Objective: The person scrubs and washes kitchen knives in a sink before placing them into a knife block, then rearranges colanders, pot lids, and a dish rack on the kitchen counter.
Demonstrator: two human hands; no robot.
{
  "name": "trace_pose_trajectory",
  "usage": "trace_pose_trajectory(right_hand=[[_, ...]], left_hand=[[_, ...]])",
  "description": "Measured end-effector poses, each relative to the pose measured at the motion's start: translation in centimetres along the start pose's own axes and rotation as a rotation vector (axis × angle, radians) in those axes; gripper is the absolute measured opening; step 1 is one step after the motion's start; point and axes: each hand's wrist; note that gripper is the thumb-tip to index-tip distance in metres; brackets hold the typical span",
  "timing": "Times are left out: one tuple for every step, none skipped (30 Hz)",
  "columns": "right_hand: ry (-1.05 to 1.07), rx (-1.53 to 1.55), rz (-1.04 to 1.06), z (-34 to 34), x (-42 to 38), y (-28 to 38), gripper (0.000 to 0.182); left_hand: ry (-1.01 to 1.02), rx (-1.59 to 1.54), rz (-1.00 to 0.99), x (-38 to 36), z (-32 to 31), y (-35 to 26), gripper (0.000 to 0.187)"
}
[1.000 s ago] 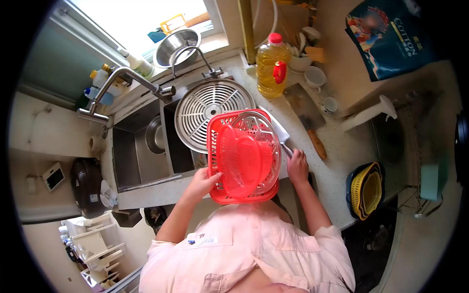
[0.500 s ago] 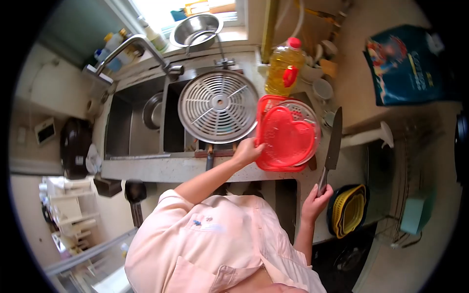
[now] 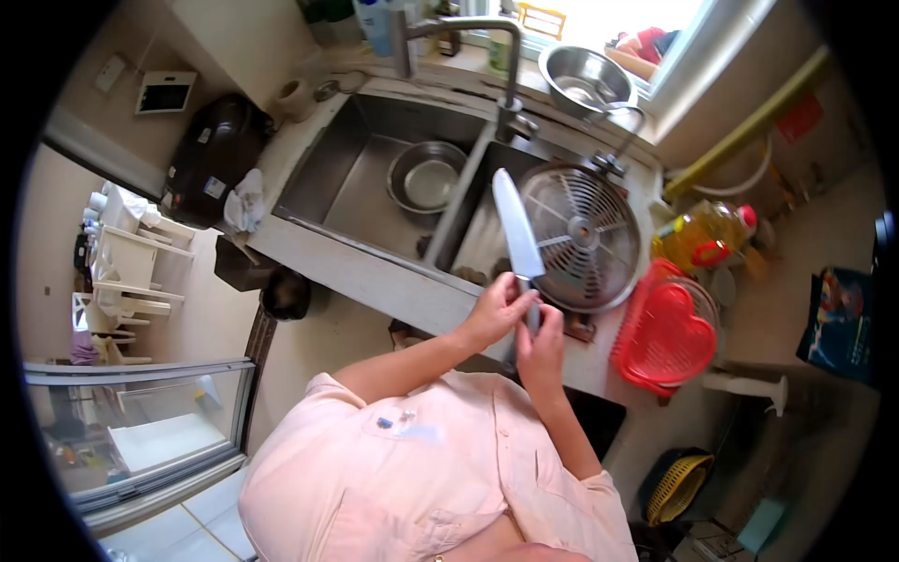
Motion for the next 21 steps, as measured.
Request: trace_pose_trajectory(right_hand=[[0.013, 0.021, 0.052, -3.2, 1.5, 1.2, 0.033], [0.049, 0.015, 0.109, -6.4, 2.6, 2.5, 0.035], [0.071, 0.008, 0.165, -9.6, 4.1, 3.7, 0.037], [0.128, -0.016, 0.193, -12.5, 5.2, 4.6, 0.047], [0.199, 0.033, 0.173, -15.1, 6.1, 5.9, 0.047], [0.280, 0.082, 0.137, -17.4, 6.6, 7.3, 0.047], [0.355, 0.133, 0.105, -18.7, 7.2, 7.9, 0.047], [0.358, 0.114, 0.064, -19.6, 7.6, 7.9, 0.046], [0.359, 0.106, 0.023, -20.4, 7.8, 7.6, 0.044], [0.362, 0.102, -0.006, -21.1, 8.4, 7.3, 0.042], [0.327, 0.093, -0.061, -21.2, 9.0, 6.9, 0.039], [0.298, 0.080, -0.114, -20.6, 9.5, 6.1, 0.037], [0.274, 0.065, -0.164, -20.3, 10.3, 5.4, 0.034], [0.264, 0.035, -0.194, -20.3, 11.2, 4.8, 0.033], [0.260, 0.004, -0.218, -20.3, 12.3, 4.3, 0.031], [0.255, -0.030, -0.234, -20.6, 13.8, 3.6, 0.030], [0.319, -0.102, -0.222, -21.5, 15.4, 2.8, 0.030], [0.386, -0.176, -0.202, -22.7, 17.2, 1.6, 0.031], [0.453, -0.250, -0.173, -24.0, 19.4, 0.0, 0.031], [0.519, -0.335, -0.199, -25.8, 21.4, -2.4, 0.034], [0.577, -0.411, -0.228, -28.0, 23.3, -5.0, 0.038]], left_hand=[[-0.075, 0.000, -0.004, -0.5, 2.8, -0.8, 0.020], [-0.182, -0.016, -0.002, -0.9, 5.9, -1.4, 0.013], [-0.217, 0.006, -0.018, -0.8, 10.1, -1.3, 0.013], [-0.247, 0.019, -0.018, -1.3, 13.7, -1.9, 0.014], [-0.328, 0.064, 0.039, -1.6, 17.3, -2.7, 0.011], [-0.342, -0.016, 0.098, -1.9, 20.7, -4.0, 0.009], [-0.431, -0.051, 0.132, -2.3, 23.3, -5.0, 0.011], [-0.424, 0.011, 0.197, -2.6, 26.5, -5.6, 0.011], [-0.399, -0.095, 0.167, -3.2, 29.4, -5.6, 0.010], [-0.410, -0.099, 0.202, -3.6, 31.0, -6.9, 0.008], [-0.408, -0.071, 0.224, -3.8, 32.6, -7.5, 0.008], [-0.411, -0.047, 0.243, -3.8, 34.1, -7.9, 0.007], [-0.418, -0.027, 0.260, -3.7, 35.3, -8.1, 0.007], [-0.434, 0.014, 0.285, -3.6, 36.2, -8.3, 0.007], [-0.436, 0.030, 0.298, -3.5, 36.8, -8.4, 0.007], [-0.440, 0.046, 0.304, -3.2, 37.3, -8.5, 0.007], [-0.445, 0.064, 0.305, -2.9, 37.7, -8.6, 0.007], [-0.459, 0.067, 0.297, -2.5, 38.1, -8.4, 0.007], [-0.456, 0.044, 0.299, -2.1, 38.4, -8.0, 0.008], [-0.449, 0.030, 0.308, -1.8, 38.8, -7.7, 0.009], [-0.436, 0.027, 0.322, -1.3, 39.4, -7.8, 0.010]])
Point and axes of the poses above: each hand's wrist, its own x-axis towards the middle knuckle, its own z-axis out of the back of the hand, y = z × x, and after that the axes turned 11 degrees about y, right-handed
